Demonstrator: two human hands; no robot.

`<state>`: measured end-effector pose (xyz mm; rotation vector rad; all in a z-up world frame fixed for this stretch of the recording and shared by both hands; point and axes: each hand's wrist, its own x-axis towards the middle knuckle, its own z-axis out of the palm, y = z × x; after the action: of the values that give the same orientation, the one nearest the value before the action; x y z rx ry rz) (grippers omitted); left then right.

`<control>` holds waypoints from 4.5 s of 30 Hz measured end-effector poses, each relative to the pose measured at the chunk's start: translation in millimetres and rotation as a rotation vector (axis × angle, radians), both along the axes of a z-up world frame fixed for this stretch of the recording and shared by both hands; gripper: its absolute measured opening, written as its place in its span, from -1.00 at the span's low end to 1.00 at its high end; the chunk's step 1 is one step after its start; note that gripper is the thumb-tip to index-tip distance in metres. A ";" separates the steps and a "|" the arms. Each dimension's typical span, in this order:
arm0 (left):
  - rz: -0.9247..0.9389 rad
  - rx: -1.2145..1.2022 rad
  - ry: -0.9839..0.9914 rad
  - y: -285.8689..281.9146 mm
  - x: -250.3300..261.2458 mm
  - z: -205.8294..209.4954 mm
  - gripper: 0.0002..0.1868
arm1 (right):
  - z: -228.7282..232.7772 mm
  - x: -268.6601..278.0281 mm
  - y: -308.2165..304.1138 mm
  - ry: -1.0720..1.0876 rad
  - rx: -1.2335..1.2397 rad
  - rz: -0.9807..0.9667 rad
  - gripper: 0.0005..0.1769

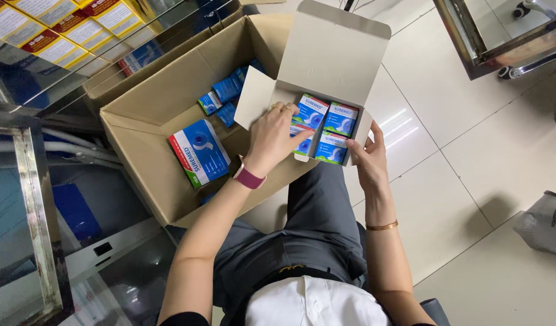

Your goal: The person sits and packs small blue boxes labeled 'SUREMED' from a large cardboard box into smaller white boxes. They arrange the small boxes neatly inside the white boxes, close the flaps, and place the filled white boxes onto a glass shelf.

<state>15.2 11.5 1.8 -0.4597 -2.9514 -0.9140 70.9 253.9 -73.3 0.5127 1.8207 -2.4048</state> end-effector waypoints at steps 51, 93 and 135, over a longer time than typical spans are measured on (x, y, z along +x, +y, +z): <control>0.071 0.094 0.060 8.5 15.2 -16.9 -0.64 | -11.0 0.8 2.4 0.003 -0.017 -0.006 0.01; 0.300 0.377 0.120 -133.6 -50.3 -146.9 -0.58 | -10.0 4.1 34.7 0.020 -0.024 -0.018 -0.05; 0.204 -0.088 0.295 38.3 33.3 -39.1 -0.26 | 4.5 2.5 16.9 -0.035 0.069 -0.019 0.05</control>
<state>48.5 49.8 -37.3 -0.2619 -2.7128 -0.6354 73.4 270.9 -68.8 0.5769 1.8986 -2.3363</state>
